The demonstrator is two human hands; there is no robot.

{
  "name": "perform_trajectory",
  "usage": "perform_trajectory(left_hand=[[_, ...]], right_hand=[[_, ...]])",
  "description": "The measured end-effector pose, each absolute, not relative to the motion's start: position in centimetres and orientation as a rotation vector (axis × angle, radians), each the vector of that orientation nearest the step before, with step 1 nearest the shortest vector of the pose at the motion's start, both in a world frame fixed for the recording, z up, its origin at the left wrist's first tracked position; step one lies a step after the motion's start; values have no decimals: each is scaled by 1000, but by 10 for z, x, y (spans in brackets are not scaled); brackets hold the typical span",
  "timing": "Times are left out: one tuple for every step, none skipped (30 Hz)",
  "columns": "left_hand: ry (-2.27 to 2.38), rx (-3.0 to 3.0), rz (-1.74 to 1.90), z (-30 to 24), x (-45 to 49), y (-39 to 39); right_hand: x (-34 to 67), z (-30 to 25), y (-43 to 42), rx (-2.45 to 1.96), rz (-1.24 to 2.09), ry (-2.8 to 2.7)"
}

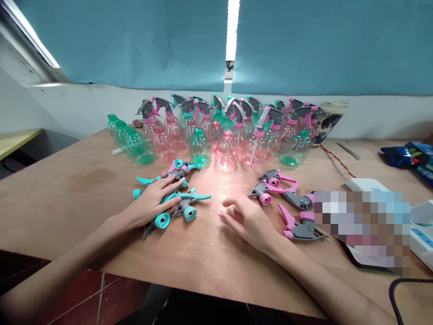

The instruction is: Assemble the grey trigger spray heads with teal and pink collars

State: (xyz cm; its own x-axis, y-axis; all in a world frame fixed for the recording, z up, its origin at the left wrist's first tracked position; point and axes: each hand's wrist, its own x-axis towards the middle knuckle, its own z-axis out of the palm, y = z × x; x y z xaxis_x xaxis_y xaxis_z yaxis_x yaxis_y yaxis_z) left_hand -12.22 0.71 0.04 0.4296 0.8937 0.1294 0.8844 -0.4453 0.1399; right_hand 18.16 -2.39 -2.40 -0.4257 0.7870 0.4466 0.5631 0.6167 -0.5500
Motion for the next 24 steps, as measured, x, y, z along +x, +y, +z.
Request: perform_trajectory(left_hand=[[1648, 2635, 308, 1, -124, 10], [1664, 2660, 339, 2, -127, 13], [1670, 2684, 373, 3, -129, 14], [1665, 2702, 412, 5, -131, 15], [1652, 2709, 448, 8, -133, 14], [1633, 2707, 478, 11, -133, 12], [1615, 2695, 499, 14, -133, 8], [1598, 2678, 514, 16, -131, 4], [1580, 2663, 521, 18, -129, 0], [1558, 2652, 520, 20, -125, -5], [1532, 2647, 517, 21, -122, -10], [1508, 2642, 518, 21, -117, -15], [1481, 2639, 525, 22, -112, -20], [1454, 2638, 539, 22, -107, -24], [1428, 2638, 565, 22, -101, -27], [1398, 2643, 597, 23, -94, -30], [1363, 2651, 629, 23, -87, -33], [1326, 2661, 652, 24, -79, -34], [1287, 2673, 662, 26, -71, -34], [1249, 2685, 662, 27, -62, -34], [1213, 2696, 653, 28, -53, -32], [1181, 2699, 634, 28, -42, -29], [1150, 2699, 614, 28, -31, -25], [1123, 2693, 591, 27, -19, -20]], right_hand=[[182, -22, -24, -1050, 407, -2146], [183, -20, -25, -1043, 398, -2139], [184, -18, -25, -1038, 387, -2129], [185, -15, -26, -1035, 375, -2117], [186, -13, -28, -1031, 365, -2109], [187, -11, -29, -1030, 355, -2106], [188, -9, -31, -1031, 348, -2108], [190, -8, -33, -1037, 341, -2115], [193, -7, -36, -1046, 331, -2123], [196, -6, -38, -1057, 318, -2131], [200, -5, -41, -1070, 299, -2138], [205, -4, -43, -1086, 276, -2144], [210, -2, -46, -1111, 253, -2149], [217, -1, -48, -1144, 229, -2151], [225, 1, -49, -1184, 207, -2153], [234, 3, -51, -1234, 184, -2153], [243, 4, -52, -1283, 158, -2149], [252, 4, -54, -1331, 130, -2144], [261, 4, -55, -1379, 99, -2131], [270, 2, -56, -1429, 70, -2112], [278, -1, -58, -1479, 44, -2090], [285, -4, -59, -1522, 24, -2067], [291, -9, -61, -1556, 10, -2055], [295, -13, -63, -1578, 1, -2054]])
